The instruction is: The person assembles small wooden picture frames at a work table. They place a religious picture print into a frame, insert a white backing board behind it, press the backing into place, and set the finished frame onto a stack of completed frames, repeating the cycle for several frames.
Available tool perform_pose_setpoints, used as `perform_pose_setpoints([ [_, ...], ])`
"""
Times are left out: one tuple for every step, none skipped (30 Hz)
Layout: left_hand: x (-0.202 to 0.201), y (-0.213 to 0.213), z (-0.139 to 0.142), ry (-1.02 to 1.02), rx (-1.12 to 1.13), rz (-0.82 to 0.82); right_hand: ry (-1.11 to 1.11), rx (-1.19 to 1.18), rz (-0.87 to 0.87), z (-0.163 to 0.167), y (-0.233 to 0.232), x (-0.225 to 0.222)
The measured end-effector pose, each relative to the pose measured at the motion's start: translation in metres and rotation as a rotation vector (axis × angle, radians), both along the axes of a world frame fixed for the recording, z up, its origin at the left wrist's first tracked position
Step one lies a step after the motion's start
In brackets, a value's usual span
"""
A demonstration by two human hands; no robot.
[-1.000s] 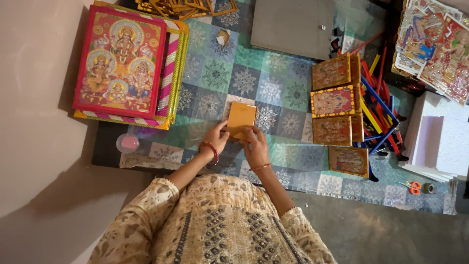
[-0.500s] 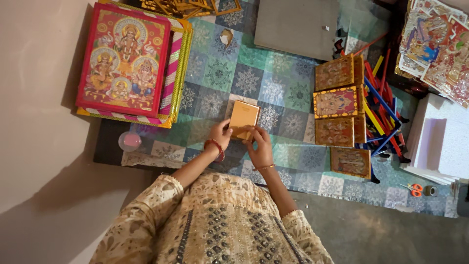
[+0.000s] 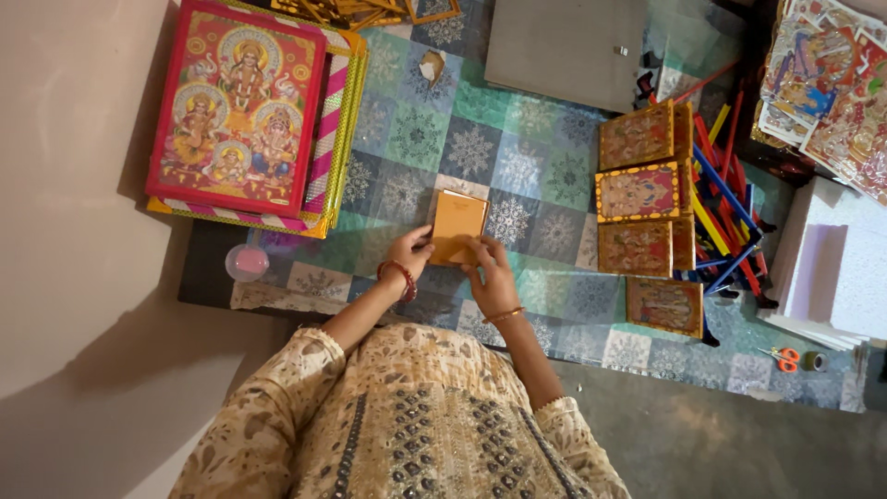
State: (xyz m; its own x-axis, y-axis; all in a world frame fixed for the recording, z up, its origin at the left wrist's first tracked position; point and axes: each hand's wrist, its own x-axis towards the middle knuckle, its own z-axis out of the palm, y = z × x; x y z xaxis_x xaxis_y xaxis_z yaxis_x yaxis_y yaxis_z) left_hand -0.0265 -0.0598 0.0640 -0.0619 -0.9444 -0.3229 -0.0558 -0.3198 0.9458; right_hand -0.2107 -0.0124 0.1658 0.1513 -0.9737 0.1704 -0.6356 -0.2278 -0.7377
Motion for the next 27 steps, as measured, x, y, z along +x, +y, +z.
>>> perform_pose_setpoints([
  [0.001,0.0,0.0,0.013,0.016,0.01,0.019,0.013,-0.003,0.0,0.0,0.001],
  [0.001,0.001,0.001,0.027,0.031,0.02,0.039,0.025,-0.007,0.0,0.001,0.001],
  [0.001,0.001,0.002,0.04,0.074,0.022,0.059,0.038,-0.01,0.001,0.001,0.001],
  [0.002,0.001,0.003,0.054,0.117,0.024,0.069,0.027,-0.007,0.001,0.0,0.002],
  [0.004,0.001,0.004,0.067,0.162,0.026,0.079,0.018,-0.003,0.001,-0.001,0.003],
  [0.004,0.001,0.005,0.027,0.152,0.011,0.089,0.007,0.0,0.0,-0.002,0.003],
  [0.006,0.001,0.005,-0.013,0.142,-0.005,0.093,0.044,-0.007,0.0,-0.002,0.004],
  [0.006,0.001,0.004,-0.053,0.132,-0.02,0.097,0.082,-0.014,0.0,-0.003,0.004],
  [0.006,0.001,0.004,0.028,0.175,0.003,0.1,0.119,-0.021,0.0,-0.003,0.004],
  [0.006,0.002,0.002,0.109,0.218,0.025,0.104,0.103,-0.015,0.0,-0.003,0.005],
  [0.006,0.002,0.0,0.19,0.261,0.048,0.108,0.087,-0.01,0.001,-0.003,0.005],
  [0.006,0.003,-0.002,0.196,0.259,0.044,0.112,0.073,-0.004,0.001,-0.002,0.006],
  [0.006,0.004,-0.004,0.203,0.257,0.042,0.109,0.075,-0.005,0.001,-0.001,0.006],
  [0.006,0.004,-0.006,0.21,0.254,0.04,0.106,0.076,-0.004,0.002,0.0,0.007],
  [0.006,0.004,-0.008,0.235,0.25,0.034,0.104,0.076,-0.003,0.003,0.0,0.008],
  [0.006,0.004,-0.009,0.261,0.245,0.025,0.101,0.076,-0.009,0.005,0.0,0.008],
  [0.006,0.004,-0.01,0.286,0.241,0.017,0.099,0.077,-0.014,0.006,0.0,0.009],
  [0.006,0.004,-0.01,0.254,0.202,0.005,0.097,0.079,-0.02,0.006,0.0,0.01],
  [0.006,0.004,-0.009,0.222,0.161,-0.007,0.098,0.088,-0.031,0.006,0.0,0.011],
  [0.006,0.004,-0.007,0.19,0.12,-0.02,0.098,0.096,-0.042,0.005,0.0,0.011],
  [0.006,0.004,-0.005,0.181,0.119,-0.009,0.099,0.105,-0.054,0.002,0.0,0.012],
  [0.006,0.003,-0.004,0.172,0.118,0.002,-0.009,0.132,-0.104,-0.002,0.001,0.012],
  [0.005,0.003,-0.001,0.164,0.116,0.015,-0.116,0.158,-0.151,-0.008,0.001,0.013],
  [0.004,0.002,0.0,0.207,0.146,0.037,-0.224,0.184,-0.199,-0.015,0.001,0.012],
  [0.003,0.002,0.002,0.251,0.175,0.06,-0.315,0.261,-0.256,-0.023,0.001,0.01],
  [0.002,0.002,0.003,0.294,0.206,0.083,-0.406,0.339,-0.312,-0.033,-0.001,0.008],
  [0.002,0.001,0.003,0.328,0.229,0.088,-0.497,0.417,-0.369,-0.043,-0.002,0.007],
])
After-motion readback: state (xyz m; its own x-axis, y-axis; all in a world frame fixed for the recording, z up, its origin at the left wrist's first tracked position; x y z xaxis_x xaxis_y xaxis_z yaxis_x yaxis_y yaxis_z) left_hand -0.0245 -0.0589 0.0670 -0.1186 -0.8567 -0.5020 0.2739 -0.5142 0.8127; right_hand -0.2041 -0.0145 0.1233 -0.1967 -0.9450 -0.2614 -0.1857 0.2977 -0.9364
